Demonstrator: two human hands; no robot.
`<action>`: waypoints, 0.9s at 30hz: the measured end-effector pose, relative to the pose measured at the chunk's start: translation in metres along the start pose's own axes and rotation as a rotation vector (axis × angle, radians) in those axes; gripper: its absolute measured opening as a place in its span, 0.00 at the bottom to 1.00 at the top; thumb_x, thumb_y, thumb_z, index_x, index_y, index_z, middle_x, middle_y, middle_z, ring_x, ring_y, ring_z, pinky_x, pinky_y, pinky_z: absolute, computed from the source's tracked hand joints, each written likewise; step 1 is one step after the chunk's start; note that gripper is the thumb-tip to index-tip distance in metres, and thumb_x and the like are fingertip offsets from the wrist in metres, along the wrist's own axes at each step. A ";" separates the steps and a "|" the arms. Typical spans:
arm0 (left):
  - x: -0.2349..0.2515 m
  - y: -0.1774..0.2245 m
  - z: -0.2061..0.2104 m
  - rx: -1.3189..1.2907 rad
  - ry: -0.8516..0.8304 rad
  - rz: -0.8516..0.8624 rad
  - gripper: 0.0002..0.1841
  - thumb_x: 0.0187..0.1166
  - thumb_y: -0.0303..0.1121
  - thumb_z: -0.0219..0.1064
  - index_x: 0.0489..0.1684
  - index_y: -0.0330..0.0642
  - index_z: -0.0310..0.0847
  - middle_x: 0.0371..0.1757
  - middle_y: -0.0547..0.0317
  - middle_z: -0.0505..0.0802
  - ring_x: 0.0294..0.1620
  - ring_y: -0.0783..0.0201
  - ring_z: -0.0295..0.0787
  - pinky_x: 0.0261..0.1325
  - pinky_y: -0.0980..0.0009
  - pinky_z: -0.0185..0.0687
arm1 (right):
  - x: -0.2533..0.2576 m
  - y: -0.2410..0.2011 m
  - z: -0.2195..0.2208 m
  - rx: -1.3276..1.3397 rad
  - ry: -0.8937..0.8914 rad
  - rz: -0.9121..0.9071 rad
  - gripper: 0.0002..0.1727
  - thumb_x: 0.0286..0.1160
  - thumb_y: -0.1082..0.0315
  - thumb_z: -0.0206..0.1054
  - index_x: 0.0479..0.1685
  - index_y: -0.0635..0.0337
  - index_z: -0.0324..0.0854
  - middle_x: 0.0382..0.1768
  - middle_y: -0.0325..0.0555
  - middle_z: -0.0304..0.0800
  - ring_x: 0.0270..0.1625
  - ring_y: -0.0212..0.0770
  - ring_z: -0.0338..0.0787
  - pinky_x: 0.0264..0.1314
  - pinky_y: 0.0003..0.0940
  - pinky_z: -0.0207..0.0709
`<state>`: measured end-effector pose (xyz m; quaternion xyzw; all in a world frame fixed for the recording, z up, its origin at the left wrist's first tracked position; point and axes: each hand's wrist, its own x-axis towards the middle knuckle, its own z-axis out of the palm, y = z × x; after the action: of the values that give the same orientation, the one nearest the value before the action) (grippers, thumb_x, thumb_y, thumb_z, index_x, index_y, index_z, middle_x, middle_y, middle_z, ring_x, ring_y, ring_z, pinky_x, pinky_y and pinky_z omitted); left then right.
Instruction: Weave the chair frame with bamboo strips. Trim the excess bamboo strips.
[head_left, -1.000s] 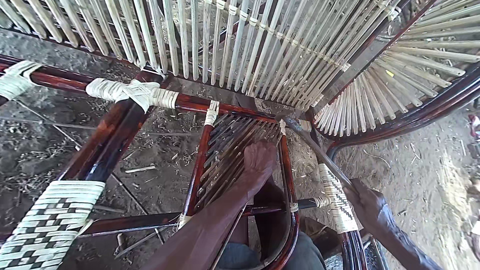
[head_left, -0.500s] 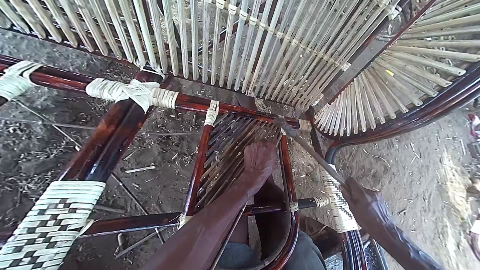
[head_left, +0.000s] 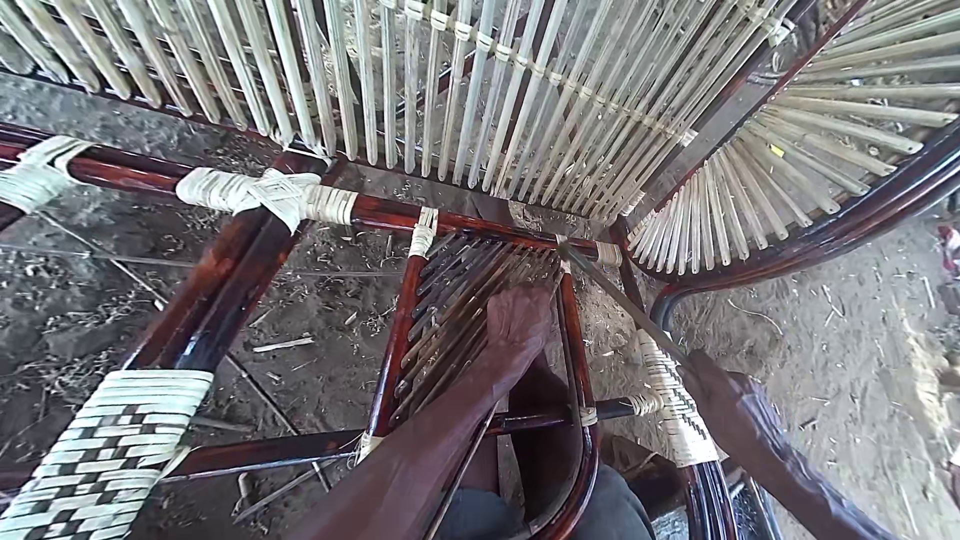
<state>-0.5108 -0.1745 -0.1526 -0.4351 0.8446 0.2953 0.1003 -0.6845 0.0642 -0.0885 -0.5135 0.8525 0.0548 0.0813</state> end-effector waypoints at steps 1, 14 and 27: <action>0.001 0.000 0.001 -0.006 -0.007 0.000 0.13 0.83 0.39 0.64 0.45 0.42 0.91 0.48 0.44 0.94 0.51 0.43 0.92 0.48 0.44 0.83 | -0.003 -0.002 -0.002 0.036 0.098 -0.053 0.22 0.86 0.48 0.50 0.36 0.54 0.79 0.10 0.38 0.72 0.12 0.44 0.79 0.12 0.43 0.71; 0.002 0.004 -0.006 0.055 -0.074 -0.001 0.11 0.82 0.37 0.66 0.48 0.41 0.89 0.52 0.45 0.93 0.54 0.43 0.92 0.50 0.45 0.84 | -0.002 -0.009 -0.006 0.148 0.185 -0.091 0.23 0.85 0.48 0.49 0.34 0.56 0.78 0.09 0.33 0.65 0.09 0.34 0.71 0.10 0.34 0.65; -0.013 0.004 -0.008 -0.003 0.006 0.027 0.09 0.80 0.34 0.69 0.43 0.38 0.90 0.50 0.41 0.93 0.52 0.39 0.92 0.47 0.41 0.83 | -0.013 -0.003 0.006 0.185 0.231 -0.095 0.24 0.86 0.49 0.50 0.36 0.59 0.79 0.09 0.34 0.66 0.09 0.33 0.71 0.11 0.32 0.66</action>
<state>-0.5055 -0.1692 -0.1389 -0.4248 0.8502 0.2966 0.0933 -0.6752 0.0751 -0.0915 -0.5464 0.8323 -0.0874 0.0323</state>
